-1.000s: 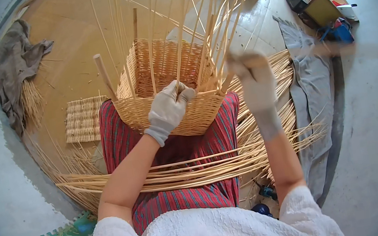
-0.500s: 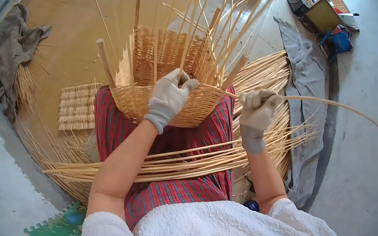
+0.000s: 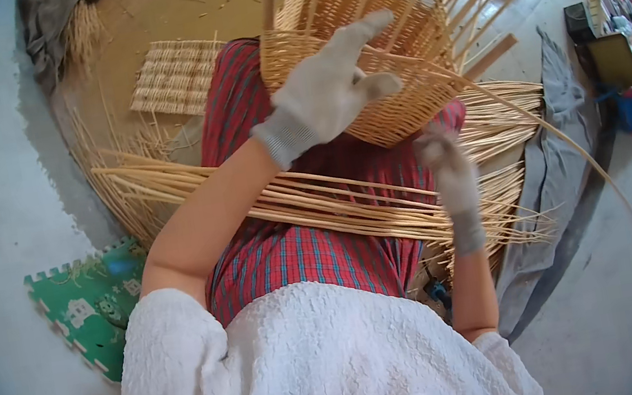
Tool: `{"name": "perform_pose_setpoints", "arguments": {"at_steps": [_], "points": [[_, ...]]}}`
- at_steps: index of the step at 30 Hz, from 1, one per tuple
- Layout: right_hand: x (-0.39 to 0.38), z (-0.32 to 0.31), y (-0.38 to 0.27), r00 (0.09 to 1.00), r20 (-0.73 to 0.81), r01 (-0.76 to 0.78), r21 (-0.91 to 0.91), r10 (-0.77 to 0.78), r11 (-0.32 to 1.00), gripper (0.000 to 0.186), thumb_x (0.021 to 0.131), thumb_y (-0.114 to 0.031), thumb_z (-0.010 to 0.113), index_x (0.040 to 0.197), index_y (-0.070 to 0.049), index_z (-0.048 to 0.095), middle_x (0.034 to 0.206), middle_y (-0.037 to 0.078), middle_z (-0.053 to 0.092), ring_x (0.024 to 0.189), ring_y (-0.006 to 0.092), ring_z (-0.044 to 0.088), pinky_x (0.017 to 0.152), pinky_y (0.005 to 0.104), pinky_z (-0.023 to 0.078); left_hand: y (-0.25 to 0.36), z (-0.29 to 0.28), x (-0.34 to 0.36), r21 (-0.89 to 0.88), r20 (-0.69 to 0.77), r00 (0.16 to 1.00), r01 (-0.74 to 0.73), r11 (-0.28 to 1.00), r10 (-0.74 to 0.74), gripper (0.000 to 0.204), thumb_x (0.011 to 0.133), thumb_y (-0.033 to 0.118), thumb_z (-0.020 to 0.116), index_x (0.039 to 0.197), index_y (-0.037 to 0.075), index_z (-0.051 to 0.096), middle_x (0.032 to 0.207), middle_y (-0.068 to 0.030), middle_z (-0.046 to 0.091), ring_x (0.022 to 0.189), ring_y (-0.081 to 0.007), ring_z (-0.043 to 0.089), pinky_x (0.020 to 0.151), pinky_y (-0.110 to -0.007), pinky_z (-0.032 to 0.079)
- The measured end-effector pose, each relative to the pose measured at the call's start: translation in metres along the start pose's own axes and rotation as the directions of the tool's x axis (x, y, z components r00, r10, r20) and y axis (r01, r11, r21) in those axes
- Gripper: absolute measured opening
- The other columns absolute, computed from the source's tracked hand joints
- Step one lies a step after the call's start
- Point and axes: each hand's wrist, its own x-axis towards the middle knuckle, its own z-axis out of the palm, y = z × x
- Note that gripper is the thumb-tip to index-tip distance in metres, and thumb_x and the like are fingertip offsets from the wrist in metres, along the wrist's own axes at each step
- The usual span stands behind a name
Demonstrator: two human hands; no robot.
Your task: The person sits on the floor and weaves a basket using thin bamboo strips. They select strips from a pile, interlace them into the basket frame, and periodically tap the structure to tighten the weave.
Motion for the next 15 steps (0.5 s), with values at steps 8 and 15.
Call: {"name": "perform_pose_setpoints", "arguments": {"at_steps": [8, 15], "points": [[-0.043, 0.059, -0.032, 0.937, 0.212, 0.350, -0.540, -0.278, 0.766, 0.025, 0.072, -0.022, 0.083, 0.095, -0.015, 0.077, 0.103, 0.004, 0.064, 0.098, 0.0295, 0.061, 0.086, 0.0421, 0.049, -0.001, -0.094, -0.102, 0.434, 0.507, 0.862, -0.276, 0.858, 0.021, 0.025, 0.082, 0.026, 0.078, 0.102, 0.013, 0.072, 0.116, -0.0032, 0.068, 0.119, -0.0252, 0.060, 0.107, -0.040, 0.043], [-0.032, 0.036, -0.026, 0.981, -0.018, 0.155, -0.515, -0.191, 0.843, 0.011, 0.081, -0.014, 0.076, 0.087, -0.007, 0.070, 0.105, 0.010, 0.067, 0.102, 0.0307, 0.061, 0.091, 0.0404, 0.048, -0.029, -0.122, -0.113, 0.667, 0.337, 0.941, -0.225, 0.710, -0.018, 0.013, 0.085, 0.024, 0.067, 0.094, 0.015, 0.070, 0.103, -0.0021, 0.069, 0.110, -0.0264, 0.062, 0.105, -0.042, 0.042]]}}
